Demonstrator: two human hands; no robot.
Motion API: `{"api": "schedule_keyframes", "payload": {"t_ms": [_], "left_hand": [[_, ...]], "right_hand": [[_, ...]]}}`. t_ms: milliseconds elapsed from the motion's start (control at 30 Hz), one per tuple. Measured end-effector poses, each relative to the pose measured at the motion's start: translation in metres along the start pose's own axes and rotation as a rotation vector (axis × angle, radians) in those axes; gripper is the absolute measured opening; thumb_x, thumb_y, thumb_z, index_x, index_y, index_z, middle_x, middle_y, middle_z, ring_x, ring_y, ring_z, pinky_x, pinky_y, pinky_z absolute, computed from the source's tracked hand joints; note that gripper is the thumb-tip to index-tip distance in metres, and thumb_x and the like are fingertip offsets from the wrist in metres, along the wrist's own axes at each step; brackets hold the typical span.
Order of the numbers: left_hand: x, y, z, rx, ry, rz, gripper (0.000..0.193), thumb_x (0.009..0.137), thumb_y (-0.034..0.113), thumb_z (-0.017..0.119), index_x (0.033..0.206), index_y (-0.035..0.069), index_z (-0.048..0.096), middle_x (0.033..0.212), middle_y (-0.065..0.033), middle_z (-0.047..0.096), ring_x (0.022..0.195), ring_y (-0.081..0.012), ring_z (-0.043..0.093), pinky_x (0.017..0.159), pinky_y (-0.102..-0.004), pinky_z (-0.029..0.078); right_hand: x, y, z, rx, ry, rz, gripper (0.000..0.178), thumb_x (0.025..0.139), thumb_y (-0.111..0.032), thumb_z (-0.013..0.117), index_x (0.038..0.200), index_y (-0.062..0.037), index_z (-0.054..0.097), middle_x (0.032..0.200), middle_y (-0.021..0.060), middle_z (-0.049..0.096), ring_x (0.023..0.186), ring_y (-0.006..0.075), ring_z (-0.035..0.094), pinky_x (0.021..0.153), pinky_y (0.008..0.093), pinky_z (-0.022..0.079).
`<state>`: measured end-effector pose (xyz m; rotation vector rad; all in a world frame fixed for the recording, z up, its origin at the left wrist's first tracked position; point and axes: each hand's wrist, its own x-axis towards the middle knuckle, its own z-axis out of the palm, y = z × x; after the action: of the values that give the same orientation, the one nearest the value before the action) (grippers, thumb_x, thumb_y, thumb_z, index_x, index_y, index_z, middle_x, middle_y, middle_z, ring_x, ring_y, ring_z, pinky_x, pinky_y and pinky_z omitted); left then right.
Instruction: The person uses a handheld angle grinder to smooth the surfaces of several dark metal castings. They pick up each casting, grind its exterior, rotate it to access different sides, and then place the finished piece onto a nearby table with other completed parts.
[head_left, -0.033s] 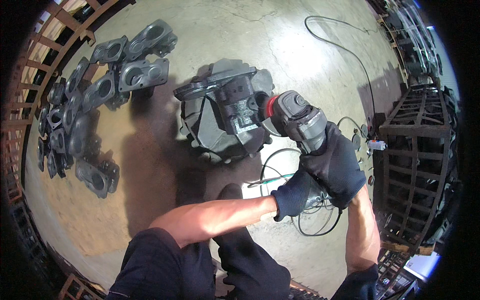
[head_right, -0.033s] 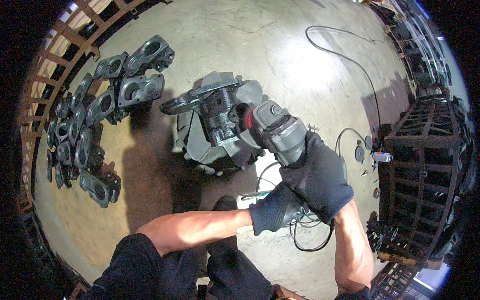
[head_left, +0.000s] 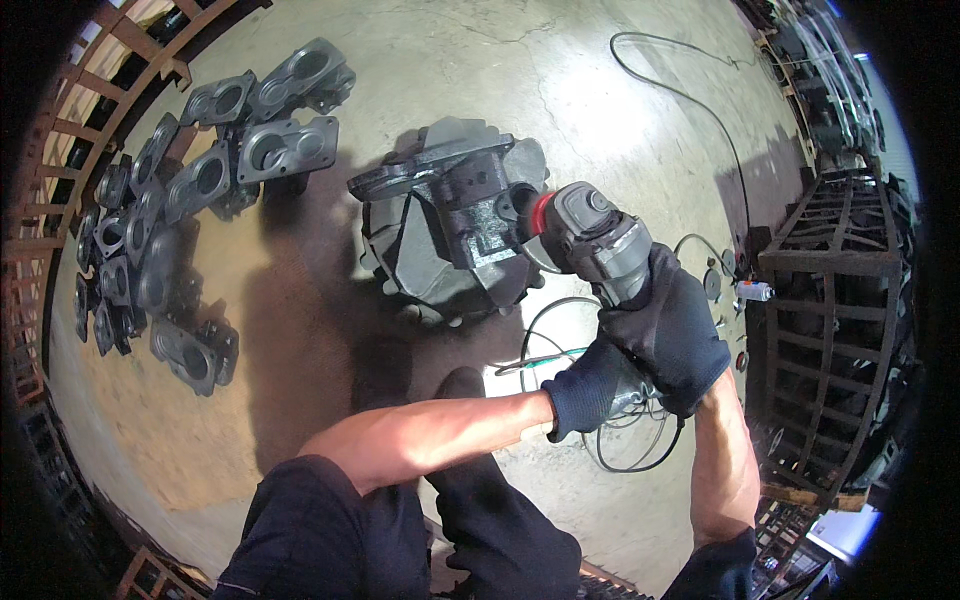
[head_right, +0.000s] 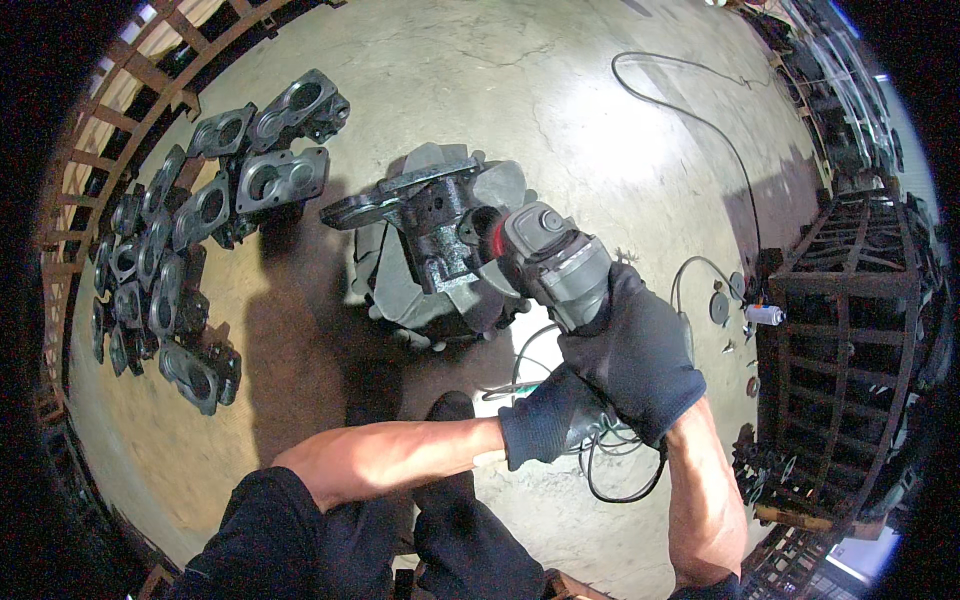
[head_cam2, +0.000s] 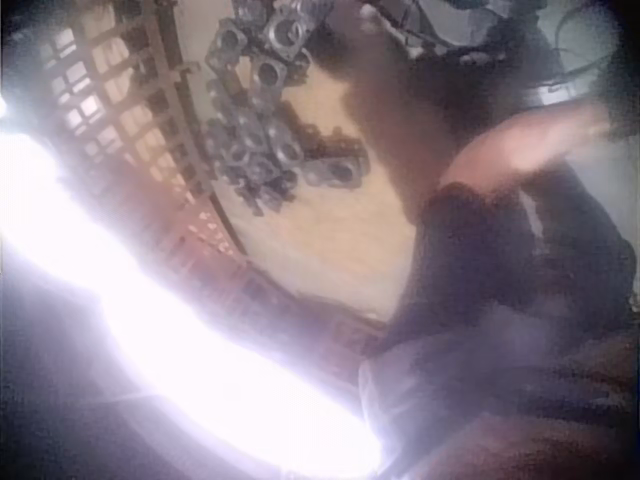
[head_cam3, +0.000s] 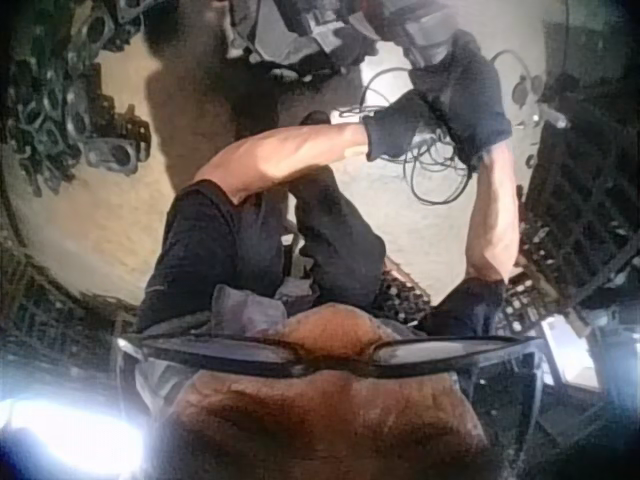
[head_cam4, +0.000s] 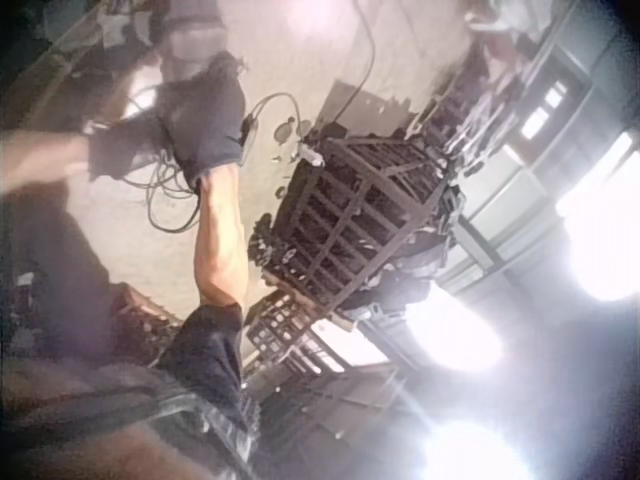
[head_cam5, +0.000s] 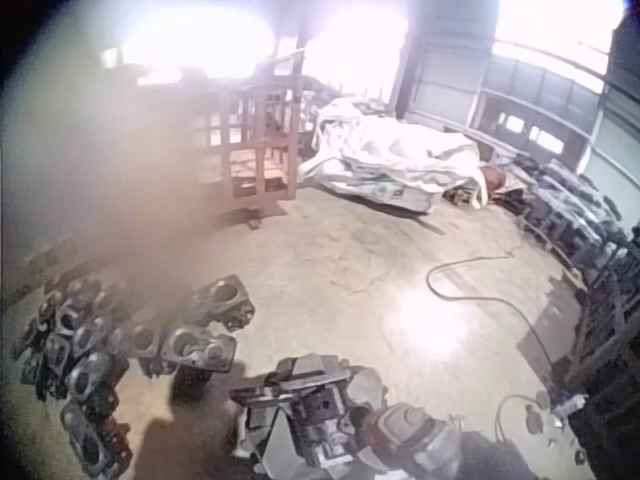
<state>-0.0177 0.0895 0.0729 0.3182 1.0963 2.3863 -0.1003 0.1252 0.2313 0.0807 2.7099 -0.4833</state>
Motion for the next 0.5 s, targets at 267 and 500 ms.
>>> {"api": "schedule_keyframes", "payload": {"t_ms": [267, 500], "left_hand": [[-0.005, 0.031, -0.020, 0.122, 0.032, -0.023, 0.018, 0.086, 0.003, 0.069, 0.103, 0.000, 0.065, 0.100, -0.0082, 0.069, 0.096, -0.0145, 0.061, 0.088, -0.0332, 0.049], [0.000, 0.010, -0.018, 0.109, 0.028, 0.001, 0.017, 0.085, 0.004, 0.071, 0.101, 0.001, 0.066, 0.101, -0.0077, 0.069, 0.098, -0.0145, 0.061, 0.088, -0.0339, 0.050]], "right_hand": [[0.018, -0.007, 0.010, -0.044, -0.078, -0.097, 0.047, 0.071, -0.019, 0.076, 0.108, 0.0019, 0.057, 0.087, 0.0259, 0.070, 0.084, 0.0421, 0.070, 0.074, 0.0441, 0.056], [0.015, -0.021, -0.004, -0.011, -0.074, -0.060, 0.043, 0.070, -0.017, 0.074, 0.106, 0.0015, 0.059, 0.088, 0.0270, 0.069, 0.087, 0.0437, 0.070, 0.077, 0.0445, 0.056]]}}
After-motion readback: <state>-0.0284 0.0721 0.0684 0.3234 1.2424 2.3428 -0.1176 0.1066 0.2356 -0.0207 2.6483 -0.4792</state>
